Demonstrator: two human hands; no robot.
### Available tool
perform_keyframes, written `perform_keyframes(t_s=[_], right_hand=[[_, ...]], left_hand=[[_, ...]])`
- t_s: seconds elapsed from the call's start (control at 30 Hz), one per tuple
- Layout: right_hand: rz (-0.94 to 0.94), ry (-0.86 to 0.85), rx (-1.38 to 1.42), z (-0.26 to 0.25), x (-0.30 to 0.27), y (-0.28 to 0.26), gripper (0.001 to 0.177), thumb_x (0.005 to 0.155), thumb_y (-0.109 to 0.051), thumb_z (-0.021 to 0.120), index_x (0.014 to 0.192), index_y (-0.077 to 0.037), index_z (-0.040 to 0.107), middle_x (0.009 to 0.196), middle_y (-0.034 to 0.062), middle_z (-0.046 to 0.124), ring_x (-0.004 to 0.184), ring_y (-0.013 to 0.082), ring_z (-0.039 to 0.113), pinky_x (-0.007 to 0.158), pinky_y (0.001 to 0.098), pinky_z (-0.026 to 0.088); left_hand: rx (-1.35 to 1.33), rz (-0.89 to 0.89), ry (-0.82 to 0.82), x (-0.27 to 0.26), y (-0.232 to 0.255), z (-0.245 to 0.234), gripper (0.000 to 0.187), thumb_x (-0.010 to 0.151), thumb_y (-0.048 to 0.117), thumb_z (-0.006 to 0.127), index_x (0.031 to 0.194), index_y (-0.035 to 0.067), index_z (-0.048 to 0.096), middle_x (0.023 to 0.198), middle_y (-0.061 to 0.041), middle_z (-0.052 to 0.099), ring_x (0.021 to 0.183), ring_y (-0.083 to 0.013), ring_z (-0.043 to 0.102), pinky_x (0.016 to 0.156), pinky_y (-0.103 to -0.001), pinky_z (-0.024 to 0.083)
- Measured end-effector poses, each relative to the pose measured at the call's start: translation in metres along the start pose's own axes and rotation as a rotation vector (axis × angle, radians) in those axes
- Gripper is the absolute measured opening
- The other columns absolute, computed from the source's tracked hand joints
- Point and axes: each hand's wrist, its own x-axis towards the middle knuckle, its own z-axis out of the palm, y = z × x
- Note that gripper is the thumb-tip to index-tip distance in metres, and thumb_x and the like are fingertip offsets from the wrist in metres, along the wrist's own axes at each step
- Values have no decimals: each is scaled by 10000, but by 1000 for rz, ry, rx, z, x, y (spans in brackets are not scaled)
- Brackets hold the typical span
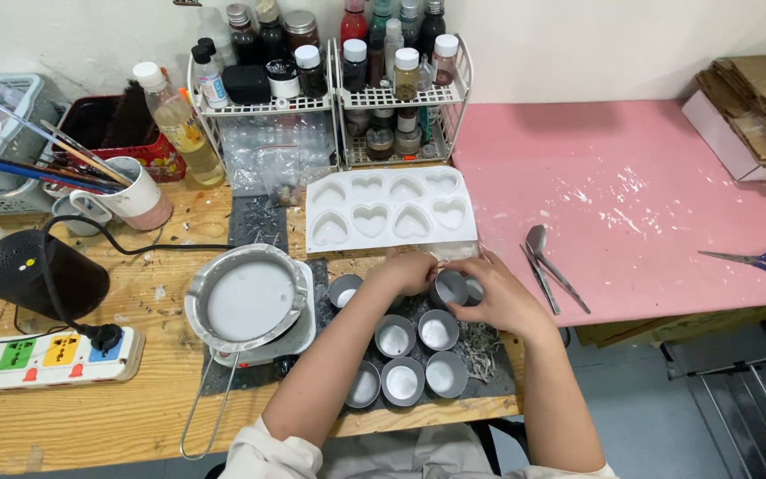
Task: Cleaning and preparing silicone candle molds using tweezers and organizing small metal tins.
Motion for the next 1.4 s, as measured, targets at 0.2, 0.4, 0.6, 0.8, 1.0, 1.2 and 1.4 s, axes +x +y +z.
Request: perform_keyframes(t_s=[0.2, 0.4, 0.6, 0.8, 1.0, 1.2, 1.4], right_hand=[[-22, 28, -29, 4, -2, 2, 637, 657, -206, 871, 1252, -84, 676, 1193, 143, 719, 1234, 330, 562, 1046, 418, 462], [-17, 8, -35, 9, 0, 7, 643, 637, -215, 867, 1238, -80, 682, 1179, 142, 726, 1243, 343, 556, 1113, 416, 412], [-74, -37, -134, 15, 9, 12, 662, 628, -234, 881, 1229, -45, 679, 1159, 158, 720, 1158, 309, 639, 1217, 492, 256], [-170, -5, -170, 23, 19, 19, 667, 609, -219, 866, 1205, 11, 677, 1163, 184, 713, 1170, 335, 629, 1217, 501, 254], [-100, -77, -265, 21, 23, 18, 648, 625, -244, 876, 1200, -11, 688, 1097, 178, 713, 1169, 329, 619, 1236, 479, 255], [-26, -116, -321, 19, 26, 10, 649, 600, -259, 880, 1185, -44, 698, 1089, 166, 717, 1163, 352, 614, 1248, 476, 242], [-75, -27, -185, 24, 29, 7, 596, 641, -287, 875, 1158, -40, 712, 1119, 194, 719, 1152, 369, 628, 1195, 478, 345]], left_hand=[[7, 76, -113, 23, -35, 13, 211, 833, 412, 716, 917, 221, 746, 916, -8, 758, 939, -255, 722, 993, -546, 471], [48, -42, -206, -9, -15, -27, 225, 820, 402, 741, 955, 223, 761, 944, 49, 771, 962, -159, 690, 1070, -604, 319], [-128, 111, -225, 15, -36, -11, 365, 596, 368, 931, 911, 282, 768, 903, 95, 751, 898, -157, 711, 995, -565, 558], [104, -127, -165, -23, 12, -35, 265, 672, 276, 918, 886, 184, 790, 988, -6, 800, 1023, -216, 724, 1125, -653, 271], [217, -167, 14, -15, 11, -23, 473, 639, 239, 936, 1052, 102, 749, 1102, -93, 771, 1098, -263, 722, 1050, -602, 368], [225, -163, -15, -22, 13, -23, 429, 692, 177, 895, 1090, 93, 758, 1163, -112, 732, 1148, -281, 671, 1106, -609, 321], [252, -137, 174, -52, 15, -25, 288, 775, 159, 785, 1047, 80, 740, 1107, -134, 737, 1135, -307, 672, 1021, -487, 456]])
